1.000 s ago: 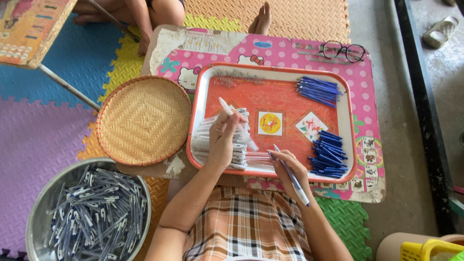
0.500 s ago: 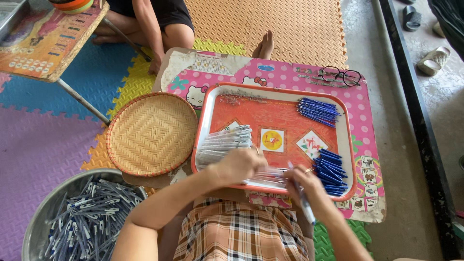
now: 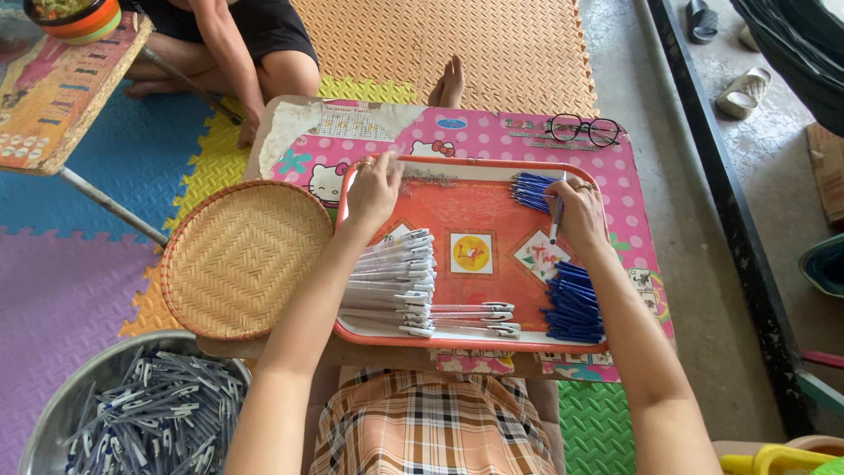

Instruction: The person assembles ballpoint pens by inserting ink cartridges and springs into pen barrels, then attaching the pen caps.

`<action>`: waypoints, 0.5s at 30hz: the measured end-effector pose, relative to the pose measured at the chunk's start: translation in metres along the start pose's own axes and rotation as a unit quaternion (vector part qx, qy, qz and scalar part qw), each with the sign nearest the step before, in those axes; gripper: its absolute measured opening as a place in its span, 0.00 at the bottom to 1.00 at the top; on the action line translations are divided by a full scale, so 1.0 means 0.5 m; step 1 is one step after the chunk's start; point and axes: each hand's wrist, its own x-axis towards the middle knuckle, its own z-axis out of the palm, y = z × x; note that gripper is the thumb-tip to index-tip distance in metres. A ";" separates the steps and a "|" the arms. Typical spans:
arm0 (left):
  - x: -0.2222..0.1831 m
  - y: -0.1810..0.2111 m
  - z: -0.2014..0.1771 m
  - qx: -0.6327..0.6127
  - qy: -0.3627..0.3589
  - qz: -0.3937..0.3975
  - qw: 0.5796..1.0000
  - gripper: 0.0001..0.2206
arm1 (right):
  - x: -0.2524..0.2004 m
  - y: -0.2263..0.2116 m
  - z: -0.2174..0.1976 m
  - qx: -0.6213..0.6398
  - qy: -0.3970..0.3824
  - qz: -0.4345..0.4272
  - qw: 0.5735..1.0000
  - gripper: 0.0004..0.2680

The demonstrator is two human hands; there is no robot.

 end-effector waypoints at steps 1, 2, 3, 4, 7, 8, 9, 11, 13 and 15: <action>-0.018 0.032 -0.025 0.001 -0.002 -0.001 1.000 0.17 | 0.001 -0.026 -0.028 0.001 -0.002 0.001 1.000 0.06; -0.035 0.063 -0.050 -0.177 0.004 0.032 0.984 0.13 | 0.003 -0.053 -0.055 0.044 0.027 -0.020 0.998 0.05; -0.053 0.094 -0.074 -0.350 0.012 0.061 0.935 0.09 | 0.005 -0.079 -0.083 0.087 0.055 -0.041 0.994 0.05; -0.084 0.145 -0.103 -0.350 0.011 0.058 0.935 0.09 | 0.007 -0.124 -0.107 0.088 0.052 -0.041 0.994 0.05; -0.171 0.271 -0.150 -0.489 -0.016 0.125 0.863 0.08 | -0.010 -0.258 -0.184 0.291 0.045 -0.040 0.955 0.06; -0.190 0.291 -0.143 -0.543 -0.035 0.159 0.824 0.05 | -0.022 -0.305 -0.210 0.345 0.020 -0.039 0.937 0.07; -0.210 0.311 -0.138 -0.593 -0.052 0.191 0.780 0.07 | -0.034 -0.352 -0.237 0.399 -0.006 -0.038 0.916 0.08; -0.259 0.332 -0.146 -0.628 -0.085 0.179 0.753 0.08 | -0.075 -0.374 -0.256 0.356 0.011 -0.052 0.933 0.08; -0.307 0.322 -0.159 -0.658 -0.117 0.167 0.725 0.09 | -0.111 -0.380 -0.268 0.313 0.031 -0.067 0.947 0.08; -0.357 0.284 -0.171 -0.528 -0.018 0.224 0.819 0.34 | -0.144 -0.366 -0.276 0.217 0.060 -0.075 0.971 0.08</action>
